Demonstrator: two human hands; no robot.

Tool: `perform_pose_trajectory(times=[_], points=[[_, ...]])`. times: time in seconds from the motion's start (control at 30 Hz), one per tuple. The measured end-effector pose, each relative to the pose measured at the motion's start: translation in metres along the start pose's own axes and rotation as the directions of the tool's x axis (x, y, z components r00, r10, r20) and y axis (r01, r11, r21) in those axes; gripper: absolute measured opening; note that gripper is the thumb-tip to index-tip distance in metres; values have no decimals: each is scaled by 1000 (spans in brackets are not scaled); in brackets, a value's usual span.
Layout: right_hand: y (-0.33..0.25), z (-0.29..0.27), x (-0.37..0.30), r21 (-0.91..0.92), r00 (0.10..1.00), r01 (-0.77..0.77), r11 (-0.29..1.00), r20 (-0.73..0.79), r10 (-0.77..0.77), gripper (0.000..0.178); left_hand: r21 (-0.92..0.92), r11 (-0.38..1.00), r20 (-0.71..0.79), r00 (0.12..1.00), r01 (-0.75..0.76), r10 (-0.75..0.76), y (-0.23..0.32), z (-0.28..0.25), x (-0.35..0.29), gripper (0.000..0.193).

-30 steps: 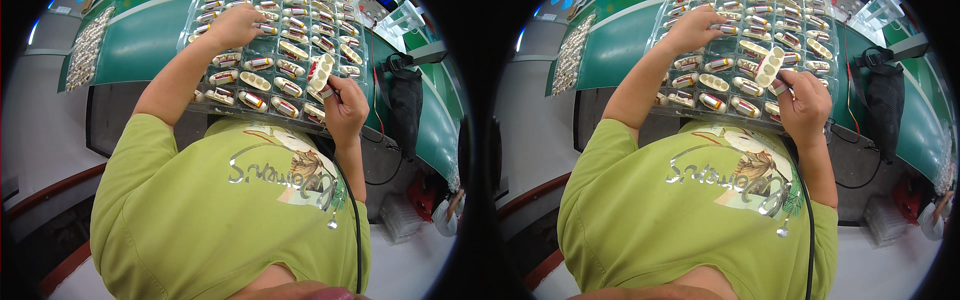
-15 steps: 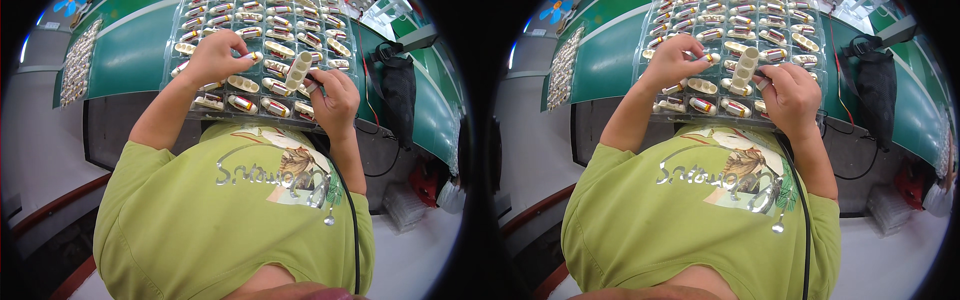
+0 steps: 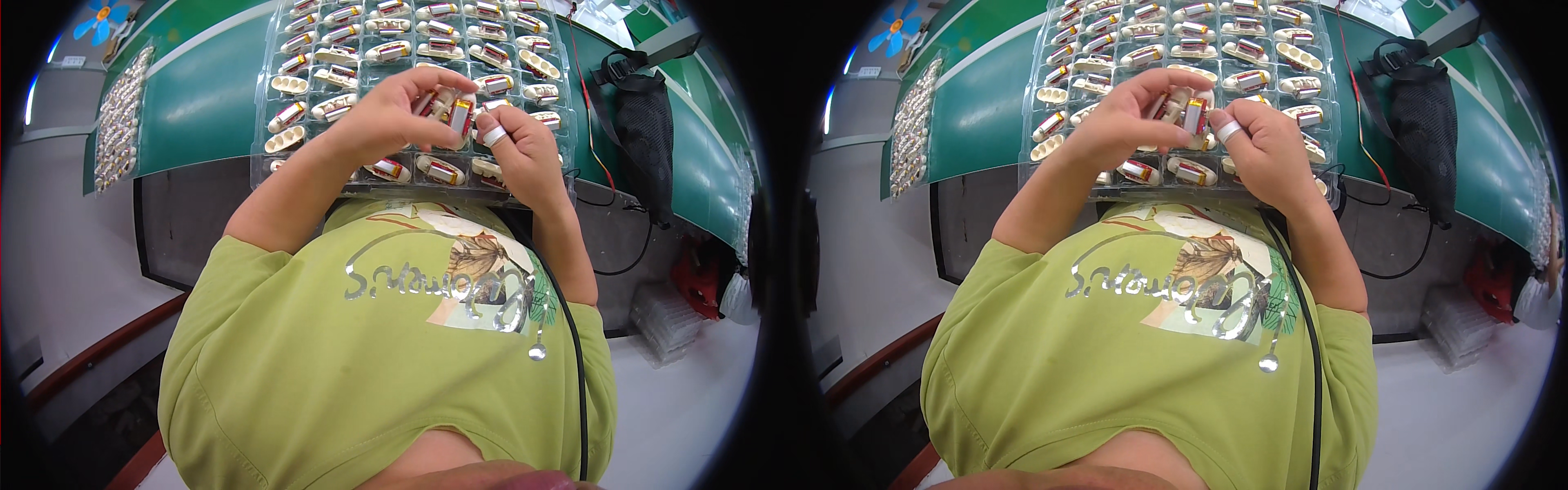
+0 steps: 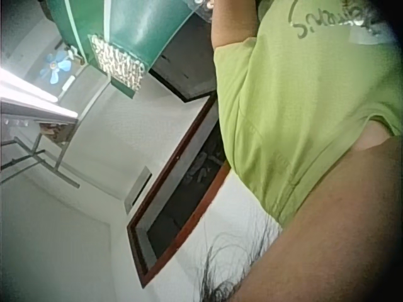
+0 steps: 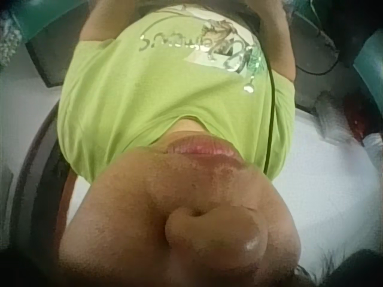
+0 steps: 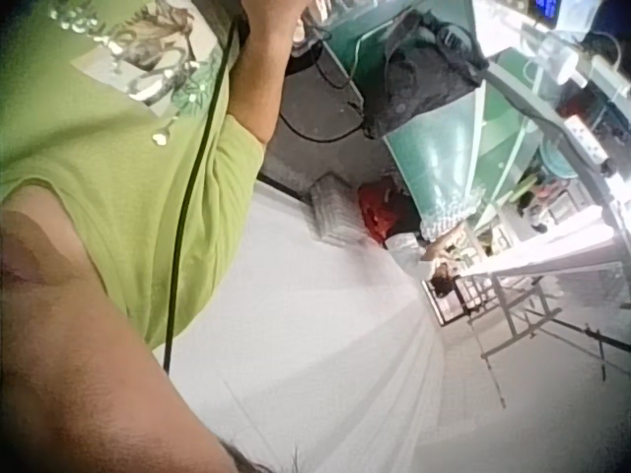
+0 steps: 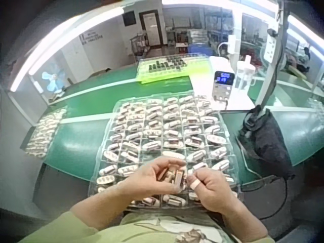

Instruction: The person assembles small plastic or electronic components by hand, placing them into a plastic tray at a factory workbench.

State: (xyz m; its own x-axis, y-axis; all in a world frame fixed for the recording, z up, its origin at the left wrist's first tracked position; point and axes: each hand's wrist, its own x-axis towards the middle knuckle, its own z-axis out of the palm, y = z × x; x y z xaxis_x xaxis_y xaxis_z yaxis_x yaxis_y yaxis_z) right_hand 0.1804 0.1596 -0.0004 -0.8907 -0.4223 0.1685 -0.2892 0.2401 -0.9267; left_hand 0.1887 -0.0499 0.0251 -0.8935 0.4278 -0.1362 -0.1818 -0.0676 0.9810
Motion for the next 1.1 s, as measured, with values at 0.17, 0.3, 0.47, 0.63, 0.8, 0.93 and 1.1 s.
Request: perform_pose_trajectory(times=[0.17,0.3,0.47,0.63,0.8,0.93,1.1], points=[[-4,4,-4,-105,997,-23,994,74,31,23,426,877,-63,961,-220,271,-11,7,-3,38],[-8,8,-9,-9,982,-112,994,149,112,22,548,819,-14,977,-170,212,-6,13,-9,39],[-1,6,-14,52,998,-37,998,47,35,18,667,727,-99,947,-164,305,-17,-17,-10,39],[-6,-17,-12,264,990,-122,957,-37,137,23,680,733,-347,868,-29,356,0,-73,-2,41],[-3,4,-7,244,998,-54,968,-15,60,26,948,296,-176,968,117,182,-5,-74,13,33],[-5,4,-11,185,997,-73,980,5,73,27,981,191,-96,959,45,267,-11,-70,6,32],[-3,6,-15,133,994,-110,985,9,110,25,2,999,-202,978,47,-46,2,-23,-3,35]])
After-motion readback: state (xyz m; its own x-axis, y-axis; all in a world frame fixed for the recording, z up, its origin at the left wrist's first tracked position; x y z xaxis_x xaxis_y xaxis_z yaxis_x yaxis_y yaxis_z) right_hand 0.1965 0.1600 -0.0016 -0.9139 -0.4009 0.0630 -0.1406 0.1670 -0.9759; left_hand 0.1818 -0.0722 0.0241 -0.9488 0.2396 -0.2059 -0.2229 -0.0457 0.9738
